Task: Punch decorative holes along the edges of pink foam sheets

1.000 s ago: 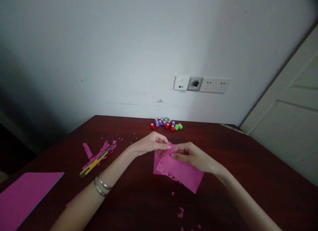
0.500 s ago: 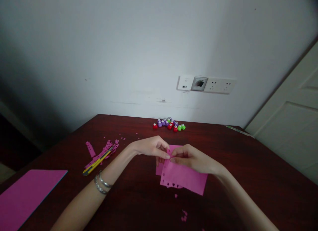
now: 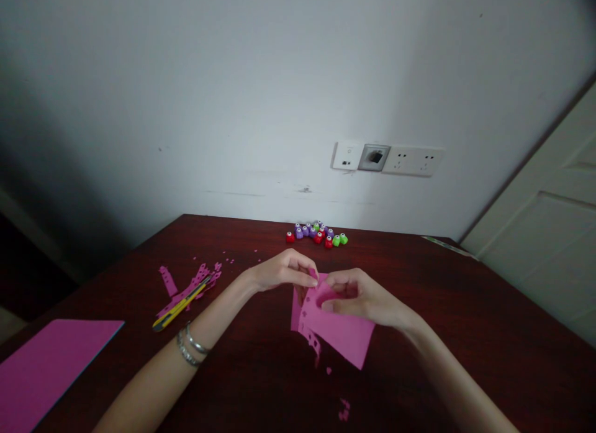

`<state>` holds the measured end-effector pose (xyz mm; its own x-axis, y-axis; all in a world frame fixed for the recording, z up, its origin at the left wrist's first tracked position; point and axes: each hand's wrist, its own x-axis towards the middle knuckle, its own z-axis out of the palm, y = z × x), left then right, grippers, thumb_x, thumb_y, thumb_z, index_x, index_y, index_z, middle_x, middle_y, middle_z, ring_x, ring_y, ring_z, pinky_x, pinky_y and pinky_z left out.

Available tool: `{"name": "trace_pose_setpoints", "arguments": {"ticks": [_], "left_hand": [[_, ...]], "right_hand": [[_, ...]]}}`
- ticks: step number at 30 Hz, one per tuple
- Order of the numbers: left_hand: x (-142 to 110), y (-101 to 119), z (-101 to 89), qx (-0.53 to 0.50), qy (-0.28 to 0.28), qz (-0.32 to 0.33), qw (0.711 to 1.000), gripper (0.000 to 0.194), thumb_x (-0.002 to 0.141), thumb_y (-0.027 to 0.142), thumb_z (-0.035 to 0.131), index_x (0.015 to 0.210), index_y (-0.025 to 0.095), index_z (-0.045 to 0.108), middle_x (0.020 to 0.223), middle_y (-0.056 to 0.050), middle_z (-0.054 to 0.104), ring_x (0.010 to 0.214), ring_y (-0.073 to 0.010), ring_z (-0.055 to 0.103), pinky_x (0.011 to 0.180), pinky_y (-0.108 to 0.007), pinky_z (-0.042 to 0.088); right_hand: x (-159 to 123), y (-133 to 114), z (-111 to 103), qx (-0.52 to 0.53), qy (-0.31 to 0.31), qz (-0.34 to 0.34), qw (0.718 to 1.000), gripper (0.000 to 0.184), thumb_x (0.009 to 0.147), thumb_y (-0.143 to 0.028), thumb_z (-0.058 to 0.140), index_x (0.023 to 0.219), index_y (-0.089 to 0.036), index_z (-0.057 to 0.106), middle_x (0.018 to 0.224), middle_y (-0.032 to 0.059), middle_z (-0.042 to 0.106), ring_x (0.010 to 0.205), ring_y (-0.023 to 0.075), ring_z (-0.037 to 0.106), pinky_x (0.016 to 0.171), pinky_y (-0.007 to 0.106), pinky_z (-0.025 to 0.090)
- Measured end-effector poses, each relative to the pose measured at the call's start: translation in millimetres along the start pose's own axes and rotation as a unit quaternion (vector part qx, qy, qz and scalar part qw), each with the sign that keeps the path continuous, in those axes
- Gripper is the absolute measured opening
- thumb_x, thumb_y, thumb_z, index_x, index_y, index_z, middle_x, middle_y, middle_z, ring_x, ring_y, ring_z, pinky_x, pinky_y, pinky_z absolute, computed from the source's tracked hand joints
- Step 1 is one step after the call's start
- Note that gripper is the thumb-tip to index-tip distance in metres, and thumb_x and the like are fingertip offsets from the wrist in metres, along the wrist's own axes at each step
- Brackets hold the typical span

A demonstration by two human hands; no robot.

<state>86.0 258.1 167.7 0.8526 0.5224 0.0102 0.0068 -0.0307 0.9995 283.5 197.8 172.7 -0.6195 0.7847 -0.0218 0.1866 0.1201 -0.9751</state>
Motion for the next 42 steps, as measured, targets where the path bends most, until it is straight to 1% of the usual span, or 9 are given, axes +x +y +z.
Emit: {"name": "trace_pose_setpoints", "arguments": {"ticks": [5,10,16,24,28,32,35,39,42], "left_hand": [[-0.2,1.2,-0.3,0.037,0.0,-0.027,0.999,0.02,0.071,0.03,0.067,0.075,0.011,0.062,0.064,0.0,0.061,0.056,-0.0079,0.056,0.058,-0.021,0.045],[2.3,-3.4,1.0,0.097,-0.003,-0.024,0.995,0.021,0.069,0.031,0.068,0.071,0.011,0.062,0.062,0.0,0.06,0.056,-0.0071,0.054,0.055,-0.02,0.041],[3.8,-3.2,4.5,0.08,-0.006,-0.016,0.997,0.021,0.072,0.03,0.066,0.07,0.011,0.059,0.062,0.001,0.057,0.057,-0.0069,0.053,0.056,-0.02,0.042],[7.1,-14.6,6.9,-0.029,0.006,-0.007,1.0,0.028,0.069,0.036,0.069,0.072,0.009,0.059,0.062,0.0,0.056,0.055,-0.0068,0.053,0.054,-0.019,0.042],[7.9,-14.7,10.0,-0.072,0.016,-0.006,0.997,0.029,0.067,0.035,0.071,0.072,0.009,0.06,0.061,0.001,0.054,0.051,-0.0052,0.05,0.051,-0.018,0.041],[7.1,-9.6,10.2,-0.054,0.034,-0.007,0.998,0.024,0.071,0.033,0.067,0.078,0.01,0.062,0.065,0.0,0.058,0.055,-0.0059,0.054,0.055,-0.019,0.043],[6.0,-7.7,7.7,-0.02,0.024,-0.021,0.999,0.025,0.07,0.032,0.068,0.082,0.011,0.063,0.07,-0.001,0.062,0.062,-0.0088,0.058,0.06,-0.022,0.046],[5.9,-9.4,6.8,0.024,0.015,-0.036,0.999,0.023,0.068,0.031,0.07,0.077,0.011,0.064,0.065,0.0,0.06,0.058,-0.0078,0.056,0.058,-0.021,0.046],[6.6,-10.6,8.1,0.035,0.024,-0.028,0.999,0.02,0.07,0.03,0.068,0.075,0.011,0.064,0.063,0.001,0.059,0.056,-0.0065,0.055,0.057,-0.02,0.045]], "right_hand": [[3.3,9.1,-0.4,-0.025,0.015,0.017,0.999,0.023,0.073,-0.032,0.064,0.086,-0.013,0.062,0.068,-0.0012,0.059,0.051,0.0055,0.046,0.046,0.017,0.034],[2.8,11.3,-2.4,-0.057,0.015,0.019,0.998,0.024,0.073,-0.036,0.064,0.083,-0.014,0.064,0.063,-0.003,0.056,0.047,0.0042,0.038,0.042,0.018,0.027],[2.5,6.7,-3.7,-0.081,0.013,-0.004,0.997,0.025,0.072,-0.04,0.064,0.072,-0.015,0.069,0.052,-0.0051,0.049,0.045,0.0042,0.032,0.04,0.018,0.024],[1.1,7.0,-4.0,-0.065,0.045,-0.02,0.997,0.029,0.07,-0.042,0.066,0.075,-0.014,0.071,0.056,-0.0016,0.057,0.046,0.0054,0.04,0.041,0.018,0.03],[0.2,4.1,-3.5,-0.05,0.059,-0.037,0.996,0.027,0.069,-0.041,0.067,0.074,-0.014,0.071,0.059,-0.0007,0.06,0.048,0.0061,0.043,0.044,0.019,0.033],[-1.5,2.4,-7.9,-0.064,0.06,-0.02,0.996,0.025,0.071,-0.039,0.065,0.071,-0.014,0.068,0.056,-0.0024,0.056,0.046,0.0056,0.041,0.042,0.018,0.031],[-2.4,1.8,-11.2,-0.088,0.061,-0.009,0.994,0.025,0.074,-0.039,0.063,0.074,-0.014,0.067,0.059,-0.0017,0.057,0.048,0.0062,0.044,0.043,0.019,0.032],[-3.1,1.9,-11.8,-0.09,0.059,0.005,0.994,0.025,0.073,-0.04,0.063,0.073,-0.015,0.067,0.061,-0.0014,0.059,0.048,0.0065,0.045,0.042,0.018,0.032],[-3.0,3.7,-11.9,-0.085,0.039,0.027,0.995,0.027,0.072,-0.042,0.064,0.079,-0.017,0.069,0.062,-0.0008,0.061,0.047,0.0067,0.047,0.041,0.018,0.032]]}}
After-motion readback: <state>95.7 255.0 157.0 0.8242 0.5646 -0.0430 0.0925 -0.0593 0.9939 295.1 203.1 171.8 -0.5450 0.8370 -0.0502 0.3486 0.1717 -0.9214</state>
